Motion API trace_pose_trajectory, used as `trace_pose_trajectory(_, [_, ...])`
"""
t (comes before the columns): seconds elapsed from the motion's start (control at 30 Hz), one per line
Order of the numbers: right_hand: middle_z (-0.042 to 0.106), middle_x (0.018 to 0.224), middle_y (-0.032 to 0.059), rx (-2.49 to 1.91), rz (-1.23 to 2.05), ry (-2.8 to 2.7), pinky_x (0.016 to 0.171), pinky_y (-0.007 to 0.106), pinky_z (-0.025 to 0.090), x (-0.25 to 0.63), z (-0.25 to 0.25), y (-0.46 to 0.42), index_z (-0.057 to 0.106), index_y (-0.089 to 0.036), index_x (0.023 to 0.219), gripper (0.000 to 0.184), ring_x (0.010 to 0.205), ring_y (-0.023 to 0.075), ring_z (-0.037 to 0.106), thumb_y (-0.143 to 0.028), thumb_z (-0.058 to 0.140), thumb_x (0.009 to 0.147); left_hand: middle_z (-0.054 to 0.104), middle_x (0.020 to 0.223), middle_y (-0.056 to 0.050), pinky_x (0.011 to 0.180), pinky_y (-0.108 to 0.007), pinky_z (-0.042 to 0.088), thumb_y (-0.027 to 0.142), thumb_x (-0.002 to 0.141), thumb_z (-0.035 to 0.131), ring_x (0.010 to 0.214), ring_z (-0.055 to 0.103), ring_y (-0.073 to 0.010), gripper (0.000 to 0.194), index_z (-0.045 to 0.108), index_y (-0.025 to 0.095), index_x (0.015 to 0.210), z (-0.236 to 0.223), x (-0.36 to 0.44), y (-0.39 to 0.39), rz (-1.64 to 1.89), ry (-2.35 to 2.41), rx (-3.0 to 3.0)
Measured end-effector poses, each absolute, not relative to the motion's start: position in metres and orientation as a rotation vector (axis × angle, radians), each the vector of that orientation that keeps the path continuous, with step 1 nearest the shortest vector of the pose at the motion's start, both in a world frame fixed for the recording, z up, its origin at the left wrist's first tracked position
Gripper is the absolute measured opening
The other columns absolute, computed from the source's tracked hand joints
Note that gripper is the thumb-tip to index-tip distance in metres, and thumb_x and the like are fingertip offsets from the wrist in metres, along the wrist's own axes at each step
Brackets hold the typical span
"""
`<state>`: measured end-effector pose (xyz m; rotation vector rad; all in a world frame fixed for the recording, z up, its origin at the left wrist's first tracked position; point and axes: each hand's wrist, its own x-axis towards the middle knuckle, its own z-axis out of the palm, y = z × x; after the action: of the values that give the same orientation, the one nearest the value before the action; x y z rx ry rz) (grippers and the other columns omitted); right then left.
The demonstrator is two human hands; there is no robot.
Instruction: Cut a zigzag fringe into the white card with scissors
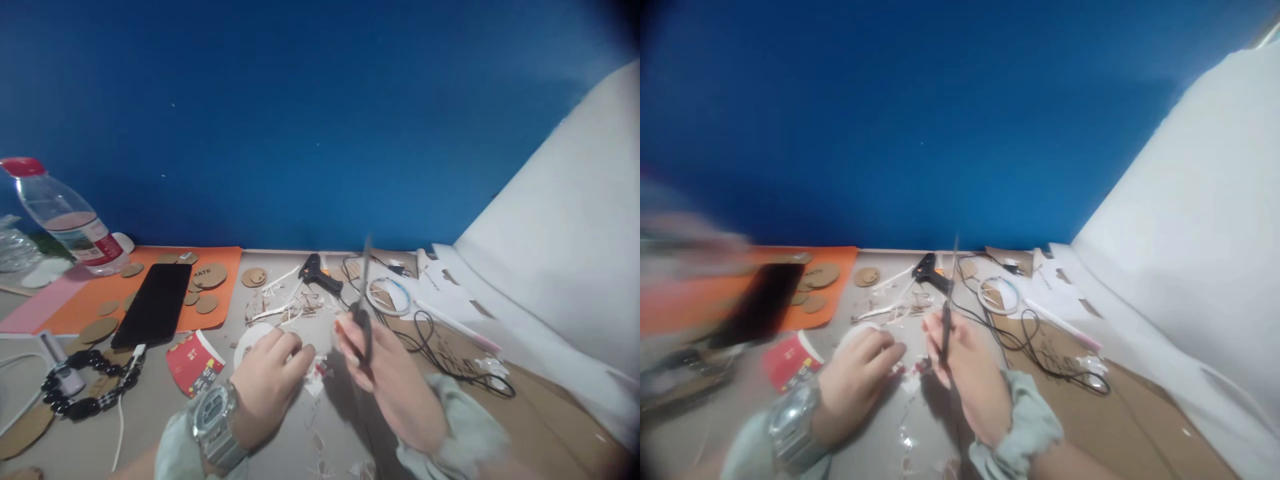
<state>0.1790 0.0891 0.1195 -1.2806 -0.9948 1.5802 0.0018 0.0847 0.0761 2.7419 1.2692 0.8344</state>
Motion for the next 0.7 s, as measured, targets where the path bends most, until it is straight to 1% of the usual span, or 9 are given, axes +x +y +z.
trace_pose_trajectory(0.03, [0.048,0.054,-0.0067,-1.281,1.619,-1.012,0.035,0.015,0.029,0.177,0.116,0.091,0.059,-0.015,0.079,0.031,0.038,0.0049,0.039,-0.046,0.056,0.087,0.059,0.089,-0.007,0.065,-0.035,0.046,0.01,0.084,0.047,0.075,0.052,-0.0213,0.02,0.056,0.019,0.099,0.076,0.002,0.085,0.796,1.301,2.799])
trace_pose_trajectory(0.07, [0.042,0.048,-0.0084,-1.28,1.665,-1.031,0.032,0.015,0.021,0.175,0.113,0.093,0.057,-0.016,0.073,0.037,0.034,0.0036,0.03,-0.05,0.056,0.085,0.059,0.087,-0.006,0.064,-0.035,0.046,0.009,0.083,0.047,0.073,0.051,-0.0213,0.021,0.057,0.019,0.098,0.076,0.002,0.086,0.778,1.319,2.851])
trace_pose_trajectory(0.1, [0.039,0.045,-0.009,-1.277,1.711,-1.048,0.031,0.016,0.016,0.174,0.11,0.094,0.055,-0.016,0.068,0.04,0.033,0.0031,0.026,-0.053,0.056,0.083,0.059,0.086,-0.006,0.063,-0.036,0.045,0.008,0.082,0.047,0.072,0.051,-0.0213,0.022,0.057,0.019,0.099,0.077,0.002,0.087,0.77,1.329,2.898])
trace_pose_trajectory(0.13, [0.039,0.044,-0.0088,-1.275,1.746,-1.058,0.031,0.016,0.015,0.173,0.108,0.095,0.053,-0.016,0.066,0.04,0.032,0.0029,0.025,-0.054,0.057,0.081,0.059,0.085,-0.005,0.062,-0.036,0.045,0.008,0.081,0.047,0.071,0.051,-0.0213,0.024,0.057,0.02,0.1,0.079,0.002,0.087,0.763,1.339,2.934])
trace_pose_trajectory(0.2, [0.041,0.046,-0.0083,-1.271,1.764,-1.067,0.031,0.016,0.015,0.173,0.105,0.096,0.051,-0.017,0.064,0.038,0.033,0.0027,0.026,-0.05,0.062,0.079,0.059,0.084,-0.005,0.06,-0.035,0.044,0.008,0.079,0.048,0.069,0.05,-0.0212,0.026,0.057,0.021,0.101,0.082,0.003,0.087,0.756,1.379,2.972])
trace_pose_trajectory(0.3, [0.043,0.048,-0.0081,-1.282,1.794,-1.089,0.031,0.015,0.018,0.175,0.102,0.096,0.049,-0.018,0.064,0.035,0.034,0.0026,0.028,-0.045,0.066,0.077,0.059,0.083,-0.004,0.059,-0.035,0.042,0.012,0.079,0.051,0.069,0.049,-0.0215,0.023,0.058,0.021,0.098,0.084,0.002,0.085,0.765,1.455,2.973])
trace_pose_trajectory(0.4, [0.043,0.048,-0.0079,-1.291,1.846,-1.106,0.031,0.015,0.018,0.176,0.1,0.096,0.048,-0.018,0.065,0.035,0.034,0.0029,0.03,-0.046,0.065,0.078,0.06,0.084,-0.004,0.06,-0.036,0.041,0.014,0.08,0.053,0.071,0.049,-0.0221,0.023,0.057,0.022,0.101,0.083,0.001,0.084,0.764,1.464,2.965])
trace_pose_trajectory(0.57, [0.043,0.051,-0.0069,-1.234,1.919,-1.141,0.033,0.017,0.015,0.175,0.106,0.096,0.047,-0.017,0.064,0.038,0.035,0.0022,0.028,-0.048,0.058,0.083,0.058,0.083,-0.003,0.062,-0.036,0.04,0.017,0.082,0.055,0.072,0.048,-0.0218,0.023,0.056,0.022,0.105,0.079,0.0,0.085,0.744,1.448,2.908])
trace_pose_trajectory(0.7, [0.04,0.053,-0.0074,-1.217,1.965,-1.084,0.035,0.018,0.016,0.174,0.112,0.095,0.046,-0.017,0.063,0.039,0.037,0.0027,0.026,-0.048,0.062,0.08,0.057,0.084,-0.003,0.064,-0.036,0.04,0.016,0.084,0.053,0.073,0.047,-0.0214,0.023,0.055,0.023,0.105,0.078,-0.001,0.086,0.785,1.438,2.85])
